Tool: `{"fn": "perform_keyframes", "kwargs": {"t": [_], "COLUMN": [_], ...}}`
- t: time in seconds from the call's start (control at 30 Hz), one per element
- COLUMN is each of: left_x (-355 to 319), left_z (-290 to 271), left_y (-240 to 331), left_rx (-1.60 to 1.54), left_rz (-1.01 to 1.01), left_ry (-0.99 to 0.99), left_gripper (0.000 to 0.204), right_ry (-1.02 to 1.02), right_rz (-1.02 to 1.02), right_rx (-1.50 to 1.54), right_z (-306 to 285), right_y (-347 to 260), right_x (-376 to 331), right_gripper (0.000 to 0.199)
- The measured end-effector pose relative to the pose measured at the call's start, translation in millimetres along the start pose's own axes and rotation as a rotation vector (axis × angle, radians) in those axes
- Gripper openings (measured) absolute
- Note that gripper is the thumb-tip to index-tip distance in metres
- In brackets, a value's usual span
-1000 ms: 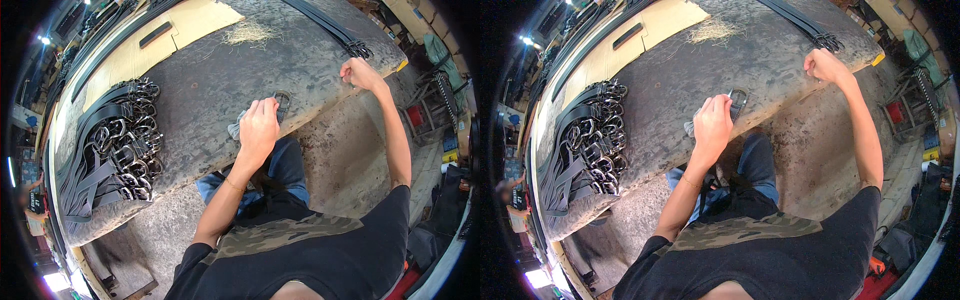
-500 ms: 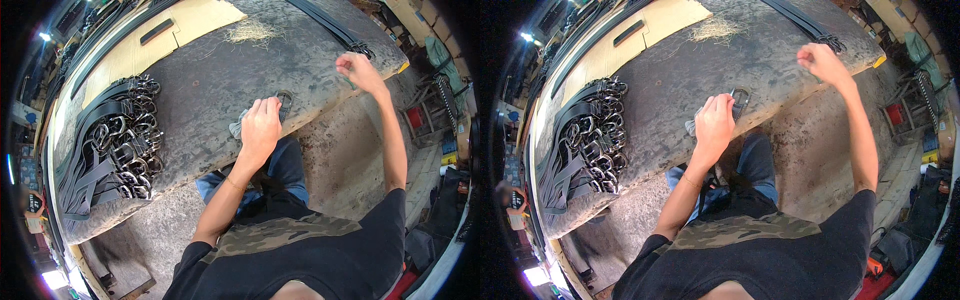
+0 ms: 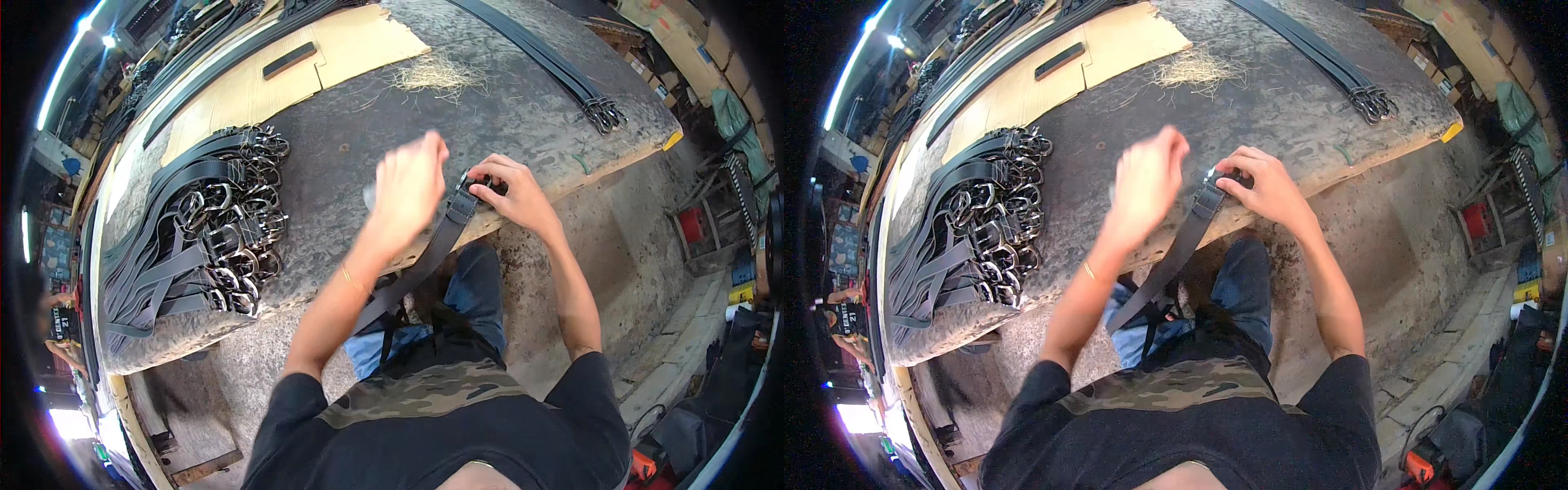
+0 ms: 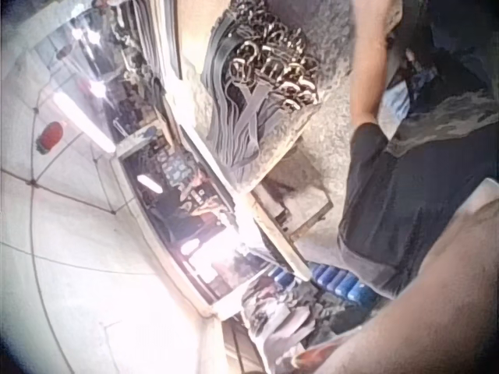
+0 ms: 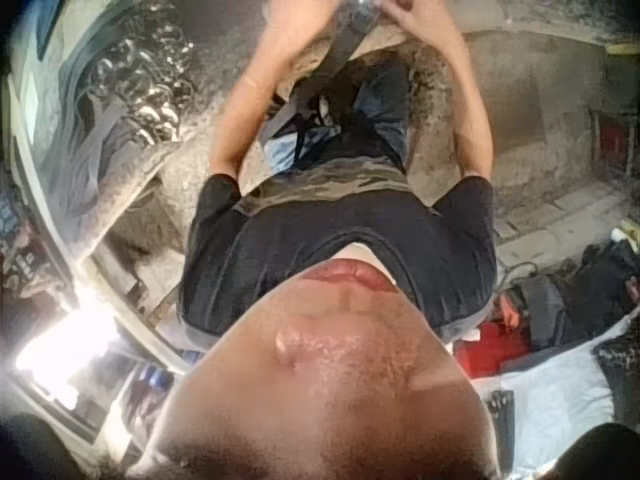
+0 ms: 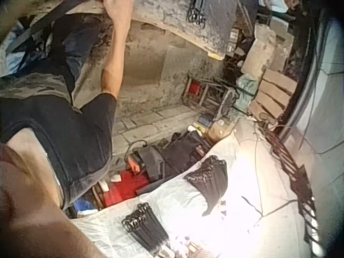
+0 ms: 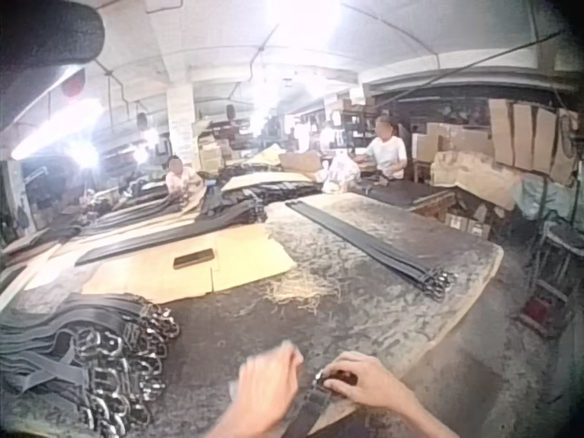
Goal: Assembling leather belts by attaching buckles and hardware at a workbench.
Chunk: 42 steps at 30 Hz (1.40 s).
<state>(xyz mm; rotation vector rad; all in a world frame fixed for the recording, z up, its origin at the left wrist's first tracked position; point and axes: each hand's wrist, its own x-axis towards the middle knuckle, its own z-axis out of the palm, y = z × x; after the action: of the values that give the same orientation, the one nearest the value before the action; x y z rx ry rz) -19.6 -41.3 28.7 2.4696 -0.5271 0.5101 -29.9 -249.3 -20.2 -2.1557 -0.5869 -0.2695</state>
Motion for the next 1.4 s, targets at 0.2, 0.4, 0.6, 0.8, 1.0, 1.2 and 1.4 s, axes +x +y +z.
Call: {"fn": "perform_keyframes", "kwargs": {"t": [0.2,0.4,0.6,0.8,1.0,1.2,1.4], "left_x": [157,187,93,-134,-268,-305,-349], "left_z": [16,6,-66,-82,21,53,46], "left_y": [-61,-98,-57,-4,-46,-97,-129], "left_rx": [0.167,0.215,0.225,-0.006,0.178,0.221,0.261], "left_rz": [0.132,0.030,0.093,-0.245,-0.647,-0.604,-0.695], "left_ry": [-0.041,-0.014,0.006,-0.711,-0.231,-0.217,-0.249], "left_gripper": [0.025,0.029,0.024,0.037,0.061,0.039,0.031], "right_ry": [-0.006,-0.025,-0.172,-0.283,-0.259,-0.117,-0.253], "right_rz": [0.060,-0.041,0.023,-0.120,-0.098,-0.447,-0.217], "right_rx": [0.023,0.069,0.069,-0.031,-0.128,-0.366,-0.242], "right_z": [4,4,-14,-11,-8,4,7], "right_y": [-3,-1,-2,-2,-14,-13,-27], "right_x": [0,3,0,1,0,6,27], "right_gripper": [0.022,0.020,0.044,0.067,0.055,0.033,0.029]}}
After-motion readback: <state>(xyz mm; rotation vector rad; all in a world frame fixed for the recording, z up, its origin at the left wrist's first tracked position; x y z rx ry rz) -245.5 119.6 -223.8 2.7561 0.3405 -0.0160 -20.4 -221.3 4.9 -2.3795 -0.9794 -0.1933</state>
